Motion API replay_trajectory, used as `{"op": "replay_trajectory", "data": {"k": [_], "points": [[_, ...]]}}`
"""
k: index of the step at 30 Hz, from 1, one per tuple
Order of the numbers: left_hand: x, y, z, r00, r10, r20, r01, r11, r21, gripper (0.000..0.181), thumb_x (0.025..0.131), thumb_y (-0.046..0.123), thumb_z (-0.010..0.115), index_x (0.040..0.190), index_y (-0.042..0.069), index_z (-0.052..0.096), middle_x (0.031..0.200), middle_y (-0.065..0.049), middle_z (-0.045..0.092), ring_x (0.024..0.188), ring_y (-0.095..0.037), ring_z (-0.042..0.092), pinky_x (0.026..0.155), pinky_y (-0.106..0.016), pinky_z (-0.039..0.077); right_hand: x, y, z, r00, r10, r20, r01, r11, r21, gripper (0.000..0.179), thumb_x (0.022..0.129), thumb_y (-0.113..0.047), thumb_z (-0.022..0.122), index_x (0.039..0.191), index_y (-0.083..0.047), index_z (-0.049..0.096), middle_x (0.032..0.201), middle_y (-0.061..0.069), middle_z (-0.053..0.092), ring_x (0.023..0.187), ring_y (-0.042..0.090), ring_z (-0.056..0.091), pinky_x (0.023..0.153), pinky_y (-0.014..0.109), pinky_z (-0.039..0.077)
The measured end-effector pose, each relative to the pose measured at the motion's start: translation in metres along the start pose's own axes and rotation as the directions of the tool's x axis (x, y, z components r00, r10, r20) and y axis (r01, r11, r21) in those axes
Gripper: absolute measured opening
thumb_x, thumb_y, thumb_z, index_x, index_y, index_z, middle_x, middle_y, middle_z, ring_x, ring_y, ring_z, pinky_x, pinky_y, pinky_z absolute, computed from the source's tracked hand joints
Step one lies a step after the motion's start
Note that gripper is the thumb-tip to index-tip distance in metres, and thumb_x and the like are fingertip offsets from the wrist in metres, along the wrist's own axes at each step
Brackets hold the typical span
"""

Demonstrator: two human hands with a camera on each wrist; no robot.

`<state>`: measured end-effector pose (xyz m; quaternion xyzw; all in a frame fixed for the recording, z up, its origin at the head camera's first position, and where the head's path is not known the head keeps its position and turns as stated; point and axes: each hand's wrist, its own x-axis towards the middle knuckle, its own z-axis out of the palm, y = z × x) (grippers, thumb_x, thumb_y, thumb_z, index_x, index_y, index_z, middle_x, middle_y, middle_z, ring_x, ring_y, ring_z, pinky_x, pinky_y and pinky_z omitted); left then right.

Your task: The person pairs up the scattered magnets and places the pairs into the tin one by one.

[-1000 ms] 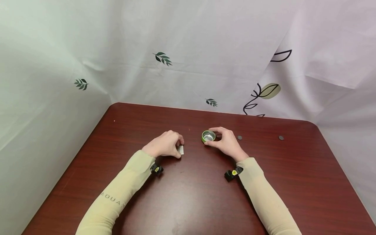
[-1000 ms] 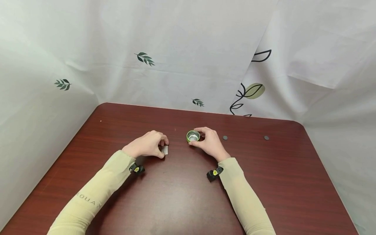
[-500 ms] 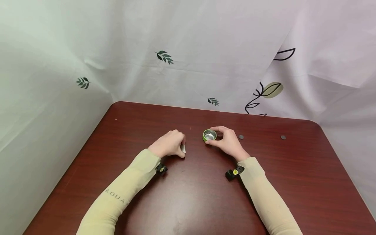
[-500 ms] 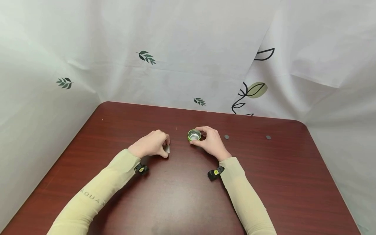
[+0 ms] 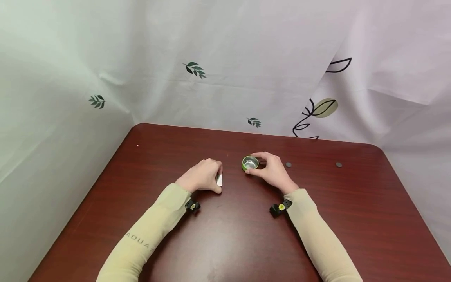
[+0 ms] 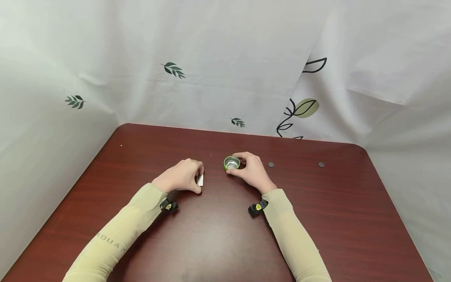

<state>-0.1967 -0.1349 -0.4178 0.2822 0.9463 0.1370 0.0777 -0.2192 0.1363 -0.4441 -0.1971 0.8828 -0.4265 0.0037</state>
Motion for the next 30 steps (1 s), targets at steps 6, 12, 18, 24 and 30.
{"op": "replay_trajectory", "data": {"k": [6, 12, 18, 24, 30], "points": [[-0.001, 0.001, -0.001, 1.0, 0.027, -0.01, -0.027, 1.0, 0.005, 0.035, 0.062, 0.022, 0.082, 0.088, 0.012, 0.061, 0.075, 0.005, 0.056, 0.066, -0.012, 0.054, 0.062, -0.026, 0.048, 0.0, 0.0, -0.001, 1.0, -0.011, -0.01, 0.011, 1.0, -0.001, 0.056, 0.079, -0.03, 0.091, 0.127, -0.011, 0.07, 0.119, 0.005, 0.068, 0.104, 0.024, 0.067, 0.091, 0.042, 0.054], [-0.003, 0.0, -0.002, 0.999, 0.025, -0.022, -0.025, 1.0, -0.017, 0.036, 0.062, 0.021, 0.082, 0.089, 0.012, 0.061, 0.076, 0.005, 0.056, 0.067, -0.013, 0.054, 0.063, -0.026, 0.048, -0.001, -0.001, 0.0, 1.0, -0.002, -0.003, 0.002, 1.0, -0.009, 0.057, 0.079, -0.031, 0.09, 0.128, -0.011, 0.069, 0.122, 0.006, 0.067, 0.106, 0.025, 0.066, 0.091, 0.043, 0.054], [-0.005, -0.001, -0.005, 0.997, 0.041, -0.068, -0.044, 0.998, -0.039, 0.036, 0.06, 0.02, 0.082, 0.089, 0.012, 0.061, 0.077, 0.005, 0.057, 0.068, -0.013, 0.055, 0.064, -0.026, 0.049, -0.002, -0.003, 0.001, 1.0, 0.014, 0.007, -0.014, 1.0, -0.005, 0.057, 0.079, -0.031, 0.09, 0.129, -0.011, 0.069, 0.124, 0.007, 0.066, 0.107, 0.026, 0.066, 0.092, 0.043, 0.054], [-0.003, 0.003, -0.012, 0.994, 0.054, -0.096, -0.06, 0.996, -0.067, 0.034, 0.06, 0.019, 0.079, 0.088, 0.013, 0.06, 0.075, 0.004, 0.058, 0.065, -0.011, 0.053, 0.064, -0.027, 0.048, -0.002, -0.002, 0.001, 1.0, 0.006, -0.004, -0.006, 1.0, -0.008, 0.056, 0.079, -0.029, 0.091, 0.128, -0.01, 0.07, 0.122, 0.007, 0.067, 0.106, 0.026, 0.066, 0.092, 0.043, 0.054], [0.001, 0.007, -0.017, 0.993, 0.048, -0.107, -0.059, 0.993, -0.099, 0.033, 0.061, 0.019, 0.079, 0.087, 0.014, 0.059, 0.074, 0.005, 0.059, 0.065, -0.01, 0.054, 0.064, -0.026, 0.048, -0.002, -0.001, 0.001, 1.0, 0.006, -0.011, -0.006, 1.0, 0.018, 0.059, 0.078, -0.029, 0.091, 0.129, -0.009, 0.069, 0.12, 0.007, 0.069, 0.105, 0.025, 0.068, 0.091, 0.044, 0.055]]}}
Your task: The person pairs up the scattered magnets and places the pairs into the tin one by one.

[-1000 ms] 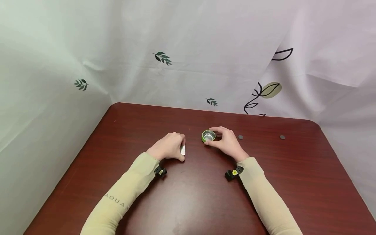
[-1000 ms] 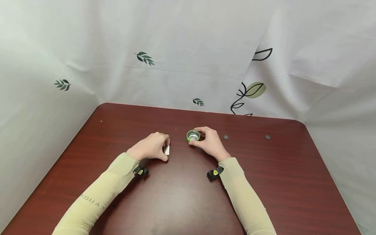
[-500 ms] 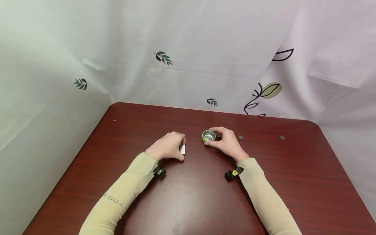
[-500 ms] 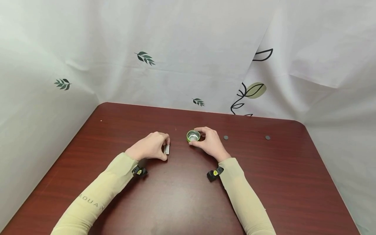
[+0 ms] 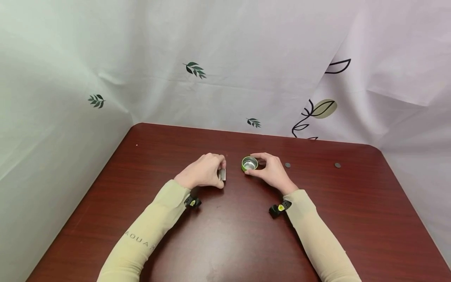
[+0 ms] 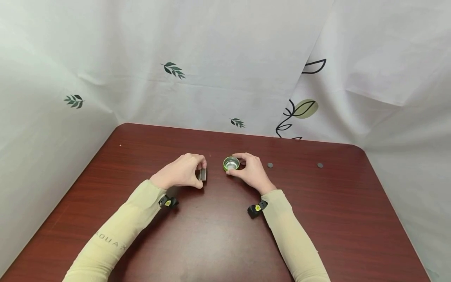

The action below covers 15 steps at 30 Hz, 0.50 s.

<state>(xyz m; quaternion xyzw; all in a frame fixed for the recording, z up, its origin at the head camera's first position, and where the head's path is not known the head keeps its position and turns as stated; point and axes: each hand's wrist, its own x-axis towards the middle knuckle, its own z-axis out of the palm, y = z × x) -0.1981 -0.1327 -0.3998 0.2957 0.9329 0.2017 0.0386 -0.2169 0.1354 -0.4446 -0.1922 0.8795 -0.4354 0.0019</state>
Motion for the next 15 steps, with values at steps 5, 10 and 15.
{"op": "replay_trajectory", "data": {"k": [5, 10, 15], "points": [[0.0026, 0.0007, -0.0021, 1.0, 0.004, -0.008, -0.004, 1.0, -0.028, 0.034, 0.061, 0.019, 0.079, 0.088, 0.015, 0.059, 0.076, 0.003, 0.061, 0.065, -0.01, 0.054, 0.064, -0.027, 0.048, -0.0018, 0.001, 0.0003, 1.0, 0.007, -0.006, -0.007, 1.0, 0.019, 0.058, 0.077, -0.03, 0.092, 0.126, -0.011, 0.07, 0.116, 0.003, 0.07, 0.102, 0.021, 0.069, 0.088, 0.041, 0.056], [0.0051, 0.0009, -0.0047, 1.0, -0.003, -0.013, 0.003, 0.999, -0.046, 0.035, 0.062, 0.019, 0.079, 0.091, 0.014, 0.059, 0.082, -0.003, 0.064, 0.068, -0.011, 0.055, 0.065, -0.027, 0.049, -0.0041, -0.0004, -0.0003, 1.0, 0.005, -0.002, -0.005, 1.0, 0.029, 0.054, 0.075, -0.03, 0.093, 0.122, -0.014, 0.072, 0.112, 0.0, 0.071, 0.099, 0.017, 0.07, 0.086, 0.038, 0.056], [0.0091, 0.0036, -0.0075, 1.0, -0.006, -0.017, 0.005, 0.998, -0.058, 0.035, 0.062, 0.02, 0.079, 0.091, 0.015, 0.06, 0.081, 0.0, 0.062, 0.069, -0.011, 0.055, 0.066, -0.027, 0.049, -0.0061, -0.0002, -0.0004, 1.0, 0.004, 0.006, -0.004, 1.0, 0.031, 0.056, 0.073, -0.032, 0.094, 0.122, -0.014, 0.073, 0.111, 0.0, 0.071, 0.098, 0.016, 0.07, 0.086, 0.038, 0.057]]}}
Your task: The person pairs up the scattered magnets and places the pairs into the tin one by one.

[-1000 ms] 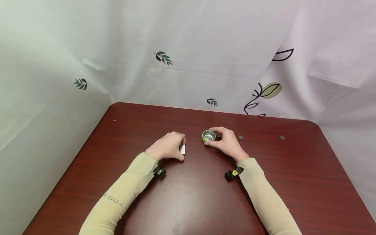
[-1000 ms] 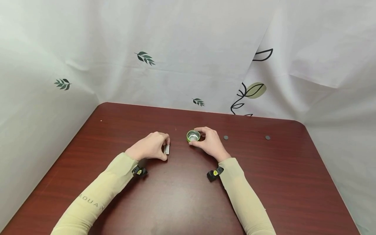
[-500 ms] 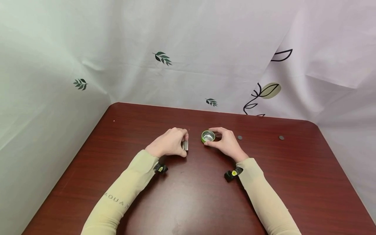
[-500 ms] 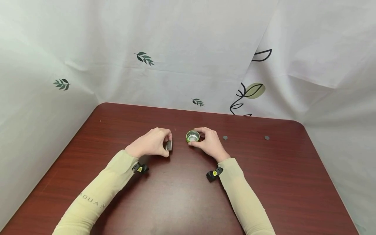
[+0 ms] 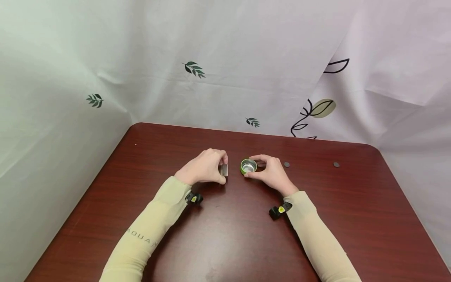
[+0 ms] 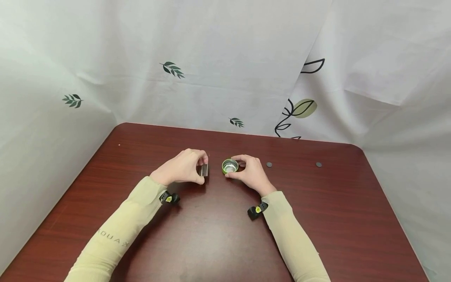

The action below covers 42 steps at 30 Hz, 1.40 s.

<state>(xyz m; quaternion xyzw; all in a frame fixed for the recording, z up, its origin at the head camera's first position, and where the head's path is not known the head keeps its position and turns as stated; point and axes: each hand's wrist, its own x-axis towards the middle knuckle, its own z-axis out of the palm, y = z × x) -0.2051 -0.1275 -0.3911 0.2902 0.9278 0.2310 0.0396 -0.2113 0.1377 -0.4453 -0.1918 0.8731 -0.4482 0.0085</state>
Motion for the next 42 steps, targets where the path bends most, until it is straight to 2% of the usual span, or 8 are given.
{"op": "replay_trajectory", "data": {"k": [11, 16, 25, 29, 42], "points": [[0.01, 0.009, 0.0, 0.999, 0.03, -0.015, -0.031, 0.999, -0.036, 0.036, 0.063, 0.02, 0.08, 0.095, 0.012, 0.062, 0.086, -0.005, 0.064, 0.073, -0.012, 0.054, 0.067, -0.028, 0.048, -0.003, 0.001, 0.0, 1.0, -0.009, 0.014, 0.009, 1.0, 0.003, 0.055, 0.073, -0.031, 0.095, 0.12, -0.014, 0.074, 0.111, -0.001, 0.072, 0.097, 0.014, 0.07, 0.084, 0.037, 0.057], [0.014, 0.011, 0.003, 0.999, 0.027, -0.039, -0.03, 0.996, -0.081, 0.039, 0.063, 0.02, 0.08, 0.097, 0.009, 0.065, 0.089, -0.007, 0.066, 0.077, -0.013, 0.055, 0.07, -0.028, 0.049, -0.004, 0.001, 0.001, 1.0, -0.009, 0.012, 0.009, 1.0, 0.001, 0.054, 0.073, -0.031, 0.095, 0.12, -0.013, 0.074, 0.111, -0.002, 0.072, 0.096, 0.012, 0.07, 0.083, 0.036, 0.057], [0.02, 0.009, 0.012, 0.997, 0.018, -0.079, -0.031, 0.985, -0.168, 0.041, 0.062, 0.02, 0.079, 0.099, 0.007, 0.066, 0.088, -0.003, 0.065, 0.083, -0.016, 0.059, 0.076, -0.027, 0.049, -0.004, 0.002, 0.001, 1.0, -0.016, 0.006, 0.016, 1.0, -0.004, 0.055, 0.073, -0.032, 0.095, 0.12, -0.014, 0.074, 0.11, -0.002, 0.072, 0.096, 0.012, 0.07, 0.082, 0.036, 0.057], [0.021, 0.008, 0.018, 0.995, 0.005, -0.102, -0.025, 0.98, -0.195, 0.04, 0.061, 0.018, 0.08, 0.097, 0.011, 0.064, 0.085, 0.002, 0.063, 0.081, -0.011, 0.058, 0.074, -0.025, 0.05, -0.004, 0.002, 0.001, 1.0, -0.014, 0.009, 0.014, 1.0, -0.006, 0.055, 0.073, -0.031, 0.094, 0.121, -0.012, 0.074, 0.111, -0.001, 0.072, 0.097, 0.013, 0.07, 0.082, 0.037, 0.058], [0.025, 0.013, 0.029, 0.99, 0.002, -0.141, -0.044, 0.954, -0.297, 0.041, 0.062, 0.017, 0.084, 0.097, 0.012, 0.063, 0.084, 0.001, 0.064, 0.078, -0.012, 0.06, 0.073, -0.025, 0.051, -0.003, 0.002, 0.002, 1.0, -0.022, 0.006, 0.022, 1.0, 0.007, 0.055, 0.073, -0.028, 0.095, 0.12, -0.01, 0.074, 0.112, 0.0, 0.072, 0.096, 0.013, 0.071, 0.082, 0.036, 0.058]]}}
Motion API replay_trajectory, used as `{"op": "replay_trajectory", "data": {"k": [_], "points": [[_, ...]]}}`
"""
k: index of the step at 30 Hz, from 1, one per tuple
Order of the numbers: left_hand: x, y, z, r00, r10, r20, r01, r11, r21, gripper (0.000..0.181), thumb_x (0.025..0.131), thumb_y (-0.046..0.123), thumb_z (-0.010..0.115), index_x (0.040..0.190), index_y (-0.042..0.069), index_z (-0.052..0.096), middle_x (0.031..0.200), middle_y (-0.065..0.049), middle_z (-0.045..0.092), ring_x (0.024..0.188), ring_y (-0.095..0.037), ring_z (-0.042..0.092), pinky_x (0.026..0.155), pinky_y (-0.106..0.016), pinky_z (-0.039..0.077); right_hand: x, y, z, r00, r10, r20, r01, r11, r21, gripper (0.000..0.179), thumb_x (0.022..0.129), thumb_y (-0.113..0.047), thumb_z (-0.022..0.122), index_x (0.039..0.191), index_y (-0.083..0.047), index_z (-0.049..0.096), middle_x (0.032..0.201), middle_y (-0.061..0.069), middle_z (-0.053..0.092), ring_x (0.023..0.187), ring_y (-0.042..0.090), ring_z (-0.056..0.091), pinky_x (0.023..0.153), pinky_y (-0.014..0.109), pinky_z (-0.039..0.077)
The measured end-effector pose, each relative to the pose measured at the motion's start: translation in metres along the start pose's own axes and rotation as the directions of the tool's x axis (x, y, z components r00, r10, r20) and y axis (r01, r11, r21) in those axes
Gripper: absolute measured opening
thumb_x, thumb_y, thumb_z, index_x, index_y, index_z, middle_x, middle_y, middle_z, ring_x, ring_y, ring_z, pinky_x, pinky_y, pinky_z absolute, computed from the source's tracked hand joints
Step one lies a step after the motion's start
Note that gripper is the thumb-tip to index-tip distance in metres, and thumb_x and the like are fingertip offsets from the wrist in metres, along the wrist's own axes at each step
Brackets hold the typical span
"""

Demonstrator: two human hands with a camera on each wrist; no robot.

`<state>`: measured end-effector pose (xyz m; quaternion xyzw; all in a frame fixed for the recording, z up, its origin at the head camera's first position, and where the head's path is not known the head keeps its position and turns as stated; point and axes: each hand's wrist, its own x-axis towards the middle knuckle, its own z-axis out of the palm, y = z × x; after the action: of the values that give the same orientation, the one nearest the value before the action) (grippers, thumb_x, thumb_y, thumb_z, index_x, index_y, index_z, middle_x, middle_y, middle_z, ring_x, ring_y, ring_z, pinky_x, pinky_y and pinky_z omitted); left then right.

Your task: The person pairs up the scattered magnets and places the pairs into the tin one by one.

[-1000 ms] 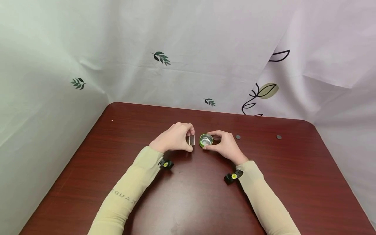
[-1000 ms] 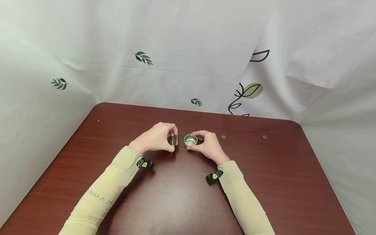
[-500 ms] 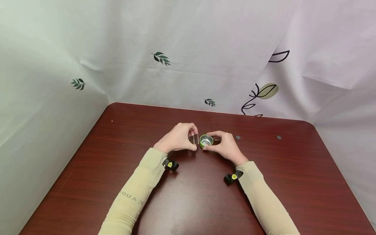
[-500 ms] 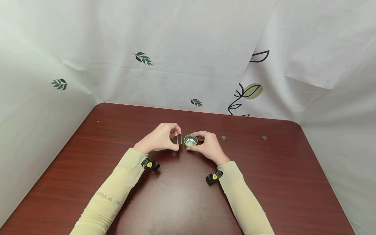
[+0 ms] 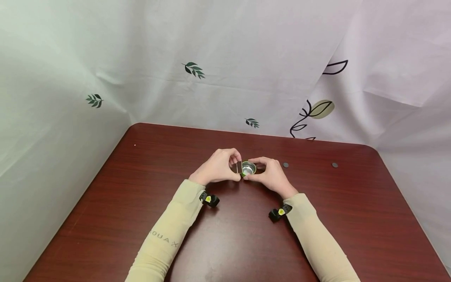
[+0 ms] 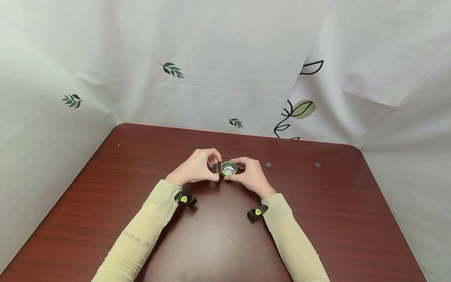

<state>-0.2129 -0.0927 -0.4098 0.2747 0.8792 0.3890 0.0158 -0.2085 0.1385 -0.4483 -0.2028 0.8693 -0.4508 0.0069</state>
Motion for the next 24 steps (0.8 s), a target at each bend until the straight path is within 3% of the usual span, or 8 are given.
{"op": "replay_trajectory", "data": {"k": [16, 24], "points": [[0.0048, -0.0032, 0.0095, 0.999, 0.017, -0.032, -0.016, 1.0, 0.005, 0.043, 0.063, 0.022, 0.089, 0.098, 0.017, 0.064, 0.084, 0.006, 0.063, 0.079, -0.007, 0.059, 0.074, -0.024, 0.051, 0.0002, 0.0012, 0.001, 1.0, 0.008, -0.008, -0.008, 1.0, -0.017, 0.054, 0.074, -0.026, 0.094, 0.121, -0.008, 0.074, 0.113, 0.003, 0.072, 0.097, 0.016, 0.071, 0.083, 0.037, 0.057], [0.0078, -0.0043, 0.0095, 1.0, 0.01, -0.028, -0.01, 1.0, -0.007, 0.044, 0.063, 0.022, 0.09, 0.097, 0.017, 0.063, 0.087, -0.001, 0.066, 0.081, -0.013, 0.062, 0.074, -0.025, 0.051, 0.0, 0.0012, 0.0007, 1.0, 0.003, -0.007, -0.003, 1.0, -0.006, 0.054, 0.074, -0.025, 0.094, 0.121, -0.007, 0.074, 0.113, 0.003, 0.072, 0.096, 0.016, 0.071, 0.083, 0.037, 0.058]]}}
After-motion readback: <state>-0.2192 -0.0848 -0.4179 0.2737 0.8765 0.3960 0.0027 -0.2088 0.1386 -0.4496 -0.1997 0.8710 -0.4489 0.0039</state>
